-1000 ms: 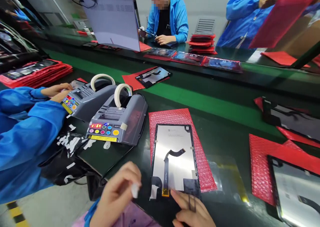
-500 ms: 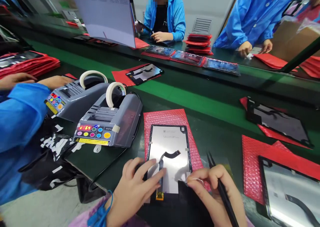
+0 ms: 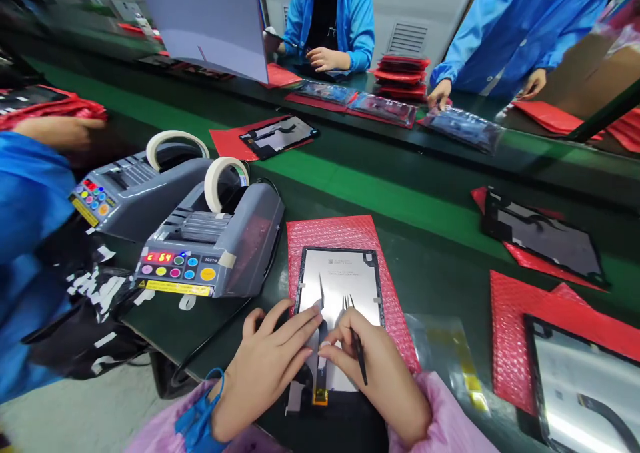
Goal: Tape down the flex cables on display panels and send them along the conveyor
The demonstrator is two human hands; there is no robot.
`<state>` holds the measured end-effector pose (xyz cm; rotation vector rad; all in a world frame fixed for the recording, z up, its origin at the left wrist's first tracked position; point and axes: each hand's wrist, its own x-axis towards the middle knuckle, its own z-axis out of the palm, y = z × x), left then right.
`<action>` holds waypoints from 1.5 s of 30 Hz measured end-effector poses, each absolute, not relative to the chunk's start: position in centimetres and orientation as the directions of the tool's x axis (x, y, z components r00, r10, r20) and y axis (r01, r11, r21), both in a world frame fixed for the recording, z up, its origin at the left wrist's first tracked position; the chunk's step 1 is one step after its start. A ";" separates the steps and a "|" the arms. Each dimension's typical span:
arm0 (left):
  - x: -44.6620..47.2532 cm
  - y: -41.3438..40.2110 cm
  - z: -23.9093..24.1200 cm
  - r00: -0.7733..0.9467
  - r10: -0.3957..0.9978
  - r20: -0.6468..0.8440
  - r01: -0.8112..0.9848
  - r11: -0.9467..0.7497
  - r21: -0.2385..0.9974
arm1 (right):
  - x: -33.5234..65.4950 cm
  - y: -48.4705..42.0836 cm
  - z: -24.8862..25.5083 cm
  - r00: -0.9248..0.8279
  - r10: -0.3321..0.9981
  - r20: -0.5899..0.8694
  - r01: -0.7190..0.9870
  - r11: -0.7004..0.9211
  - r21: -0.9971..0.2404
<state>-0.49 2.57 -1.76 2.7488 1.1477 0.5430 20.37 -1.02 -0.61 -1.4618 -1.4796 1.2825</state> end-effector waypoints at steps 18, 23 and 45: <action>-1.7 3.6 -1.4 0.645 0.753 0.127 0.589 -0.597 0.545 | 18.6 1.2 -2.3 -0.009 1.000 0.028 0.464 0.029 -0.885; -2.2 4.0 -1.2 0.736 0.677 0.016 0.573 -0.635 0.519 | 18.5 1.2 -2.6 -0.008 0.999 0.048 0.470 0.046 -0.882; -2.8 4.6 -1.6 0.726 0.686 0.032 0.579 -0.637 0.509 | 18.1 1.3 -2.7 0.017 0.998 0.063 0.446 0.049 -0.894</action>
